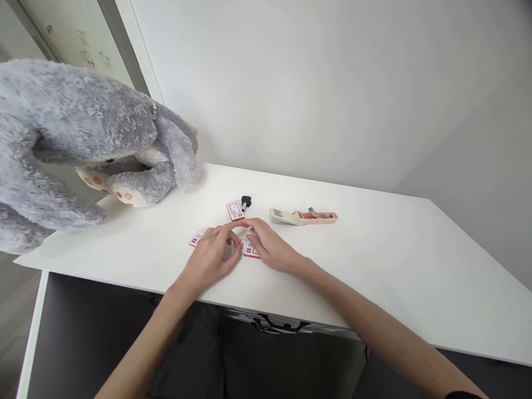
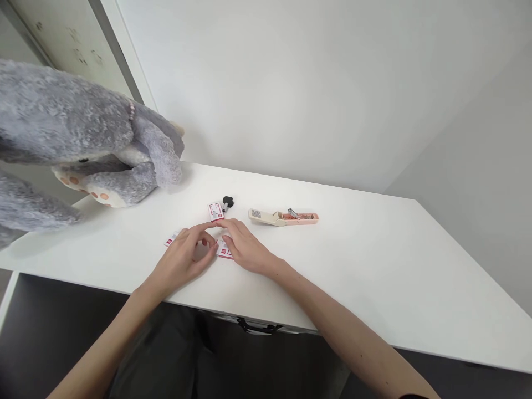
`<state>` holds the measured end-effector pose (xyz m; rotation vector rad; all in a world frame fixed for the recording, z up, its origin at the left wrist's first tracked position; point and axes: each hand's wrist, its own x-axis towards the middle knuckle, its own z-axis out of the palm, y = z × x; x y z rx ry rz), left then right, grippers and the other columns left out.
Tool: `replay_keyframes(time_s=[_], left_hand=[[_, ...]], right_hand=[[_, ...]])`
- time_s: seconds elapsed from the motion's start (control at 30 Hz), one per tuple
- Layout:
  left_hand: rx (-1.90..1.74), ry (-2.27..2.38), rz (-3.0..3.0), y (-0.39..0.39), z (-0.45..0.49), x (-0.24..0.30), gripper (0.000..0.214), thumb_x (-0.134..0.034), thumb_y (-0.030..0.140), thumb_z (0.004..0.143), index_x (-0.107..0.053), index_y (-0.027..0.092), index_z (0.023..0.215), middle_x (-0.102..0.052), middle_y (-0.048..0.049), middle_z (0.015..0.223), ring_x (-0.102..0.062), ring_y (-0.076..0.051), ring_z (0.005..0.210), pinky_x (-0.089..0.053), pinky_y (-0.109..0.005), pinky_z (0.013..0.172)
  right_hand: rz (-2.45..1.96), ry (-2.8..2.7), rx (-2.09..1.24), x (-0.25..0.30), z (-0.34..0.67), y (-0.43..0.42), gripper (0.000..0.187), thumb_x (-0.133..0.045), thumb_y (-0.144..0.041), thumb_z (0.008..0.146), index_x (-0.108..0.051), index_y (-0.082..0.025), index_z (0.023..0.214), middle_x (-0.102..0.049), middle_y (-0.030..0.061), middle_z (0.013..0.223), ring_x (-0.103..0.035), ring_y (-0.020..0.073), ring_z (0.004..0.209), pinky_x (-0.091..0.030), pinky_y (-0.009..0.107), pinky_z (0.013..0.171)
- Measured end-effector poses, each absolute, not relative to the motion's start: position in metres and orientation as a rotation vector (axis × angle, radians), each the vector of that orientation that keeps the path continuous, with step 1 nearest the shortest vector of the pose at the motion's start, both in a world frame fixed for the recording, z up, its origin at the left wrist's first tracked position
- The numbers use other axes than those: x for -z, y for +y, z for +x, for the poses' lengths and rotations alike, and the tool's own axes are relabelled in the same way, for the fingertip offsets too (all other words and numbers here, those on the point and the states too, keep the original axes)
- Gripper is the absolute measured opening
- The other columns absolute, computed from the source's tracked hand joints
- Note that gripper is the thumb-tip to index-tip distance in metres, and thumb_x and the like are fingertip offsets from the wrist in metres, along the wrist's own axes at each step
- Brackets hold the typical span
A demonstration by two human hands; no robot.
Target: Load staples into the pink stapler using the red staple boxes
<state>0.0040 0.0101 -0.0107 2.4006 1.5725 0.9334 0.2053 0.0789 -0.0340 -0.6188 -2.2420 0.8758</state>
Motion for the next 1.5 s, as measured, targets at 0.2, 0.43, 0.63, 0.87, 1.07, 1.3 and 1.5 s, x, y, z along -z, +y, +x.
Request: replay_keyframes(time_s=[0.2, 0.43, 0.63, 0.87, 1.07, 1.3, 1.5], left_hand=[[-0.92, 1.565, 2.302, 0.013, 0.005, 0.008, 0.044, -0.053, 0.029, 0.099, -0.045, 0.024, 0.142, -0.074, 0.0012, 0.092, -0.068, -0.023, 0.097, -0.045, -0.042, 0.099], [-0.924, 1.57, 2.342, 0.013, 0.007, 0.011, 0.045, -0.053, 0.028, 0.099, -0.045, 0.023, 0.143, -0.075, -0.0001, 0.092, -0.068, -0.025, 0.101, -0.045, -0.044, 0.099], [-0.905, 1.495, 2.419, 0.01, 0.005, 0.011, 0.045, -0.052, 0.025, 0.1, -0.045, 0.023, 0.145, -0.074, -0.0018, 0.098, -0.066, -0.025, 0.104, -0.047, -0.043, 0.099], [-0.832, 1.537, 2.627, 0.012, 0.007, 0.015, 0.043, -0.068, 0.049, 0.095, -0.063, 0.027, 0.132, -0.059, -0.0121, 0.143, -0.049, -0.035, 0.129, -0.045, -0.054, 0.108], [-0.791, 1.603, 2.632, 0.012, -0.003, 0.016, 0.033, -0.065, 0.051, 0.097, -0.069, 0.027, 0.119, -0.057, -0.0111, 0.147, -0.043, -0.036, 0.133, -0.044, -0.058, 0.109], [-0.806, 1.781, 2.64, 0.034, -0.058, -0.004, 0.034, -0.062, 0.051, 0.098, -0.072, 0.029, 0.122, -0.057, -0.0127, 0.145, -0.042, -0.039, 0.133, -0.036, -0.066, 0.112], [-0.797, 1.869, 2.529, 0.041, -0.064, -0.003, 0.056, -0.06, 0.057, 0.097, -0.058, 0.028, 0.145, -0.052, -0.0156, 0.151, -0.041, -0.04, 0.14, -0.036, -0.067, 0.115]], right_hand=[[-0.614, -2.212, -0.918, 0.036, 0.205, 0.078, 0.044, -0.036, -0.031, 0.112, -0.034, -0.027, 0.156, -0.052, 0.0142, 0.15, -0.05, 0.0248, 0.142, -0.041, 0.054, 0.121], [-0.585, -2.214, -0.923, 0.036, 0.205, 0.077, 0.047, -0.036, -0.032, 0.112, -0.029, -0.029, 0.158, -0.05, 0.0135, 0.153, -0.05, 0.0245, 0.141, -0.042, 0.054, 0.121], [-0.57, -2.218, -0.917, 0.037, 0.205, 0.077, 0.045, -0.032, -0.035, 0.113, -0.029, -0.03, 0.157, -0.043, 0.0126, 0.159, -0.052, 0.023, 0.139, -0.045, 0.05, 0.12], [-0.641, -2.128, -0.893, 0.035, 0.204, 0.076, 0.039, -0.03, -0.039, 0.114, -0.034, -0.028, 0.151, -0.051, 0.0129, 0.149, -0.052, 0.0228, 0.139, -0.047, 0.05, 0.117], [-0.693, -1.953, -0.78, 0.037, 0.203, 0.077, 0.031, -0.031, -0.038, 0.113, -0.037, -0.028, 0.143, -0.057, 0.0127, 0.136, -0.057, 0.0228, 0.131, -0.047, 0.05, 0.114], [-0.68, -1.87, -0.75, 0.036, 0.204, 0.078, 0.024, -0.034, -0.036, 0.112, -0.045, -0.026, 0.131, -0.06, 0.0115, 0.127, -0.063, 0.0231, 0.116, -0.05, 0.048, 0.108], [-0.638, -1.916, -0.675, 0.025, 0.209, 0.076, 0.022, -0.034, -0.03, 0.111, -0.051, -0.026, 0.124, -0.063, 0.0103, 0.12, -0.063, 0.0234, 0.108, -0.052, 0.045, 0.098]])
